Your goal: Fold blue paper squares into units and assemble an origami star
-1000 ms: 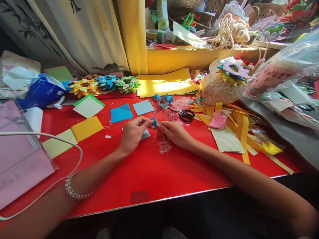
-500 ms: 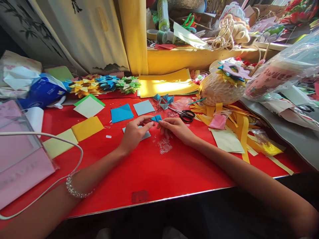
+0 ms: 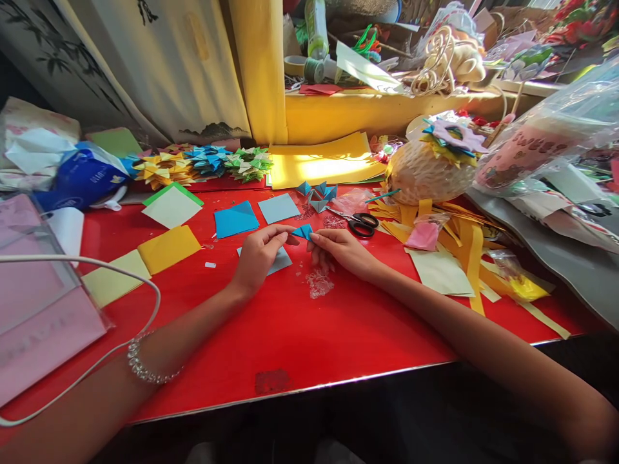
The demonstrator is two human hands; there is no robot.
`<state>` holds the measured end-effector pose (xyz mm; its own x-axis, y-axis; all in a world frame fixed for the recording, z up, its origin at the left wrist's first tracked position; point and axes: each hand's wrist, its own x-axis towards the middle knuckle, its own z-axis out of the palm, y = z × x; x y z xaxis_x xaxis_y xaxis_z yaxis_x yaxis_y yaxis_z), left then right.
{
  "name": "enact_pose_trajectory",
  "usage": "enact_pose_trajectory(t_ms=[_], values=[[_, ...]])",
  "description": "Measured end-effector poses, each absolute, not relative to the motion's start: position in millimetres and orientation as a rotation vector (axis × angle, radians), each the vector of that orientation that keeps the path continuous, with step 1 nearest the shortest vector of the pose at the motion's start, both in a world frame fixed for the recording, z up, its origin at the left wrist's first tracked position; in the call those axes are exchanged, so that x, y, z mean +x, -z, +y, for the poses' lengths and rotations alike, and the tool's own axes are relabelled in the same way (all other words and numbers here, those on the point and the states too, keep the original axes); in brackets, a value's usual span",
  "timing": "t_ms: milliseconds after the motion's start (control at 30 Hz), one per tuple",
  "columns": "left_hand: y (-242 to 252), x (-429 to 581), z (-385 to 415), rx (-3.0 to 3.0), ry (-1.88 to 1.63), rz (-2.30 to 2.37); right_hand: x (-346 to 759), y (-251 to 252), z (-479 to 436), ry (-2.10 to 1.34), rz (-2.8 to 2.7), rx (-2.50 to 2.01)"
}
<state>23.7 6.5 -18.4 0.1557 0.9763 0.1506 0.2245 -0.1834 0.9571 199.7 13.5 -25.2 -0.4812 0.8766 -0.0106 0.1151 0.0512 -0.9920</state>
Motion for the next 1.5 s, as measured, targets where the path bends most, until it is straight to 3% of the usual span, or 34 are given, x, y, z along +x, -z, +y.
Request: enact_pose_trajectory(t_ms=[400, 1067, 1267, 1500], values=[[22.1, 23.7, 7.4, 1.817, -1.032, 1.28, 201.6, 21.5, 9.5, -1.341, -1.891, -1.043], [15.5, 26.7, 1.9, 2.036, -0.909, 1.284, 196.3, 19.7, 2.4, -0.778, -2.284, -0.994], [13.4, 27.6, -0.7, 2.073, -0.782, 1.2, 193.3, 21.4, -2.7, -0.847, -2.259, -1.054], [13.4, 26.2, 0.4, 1.989, -0.865, 1.277, 190.7, 20.8, -3.3, -0.896, -2.176, -1.075]])
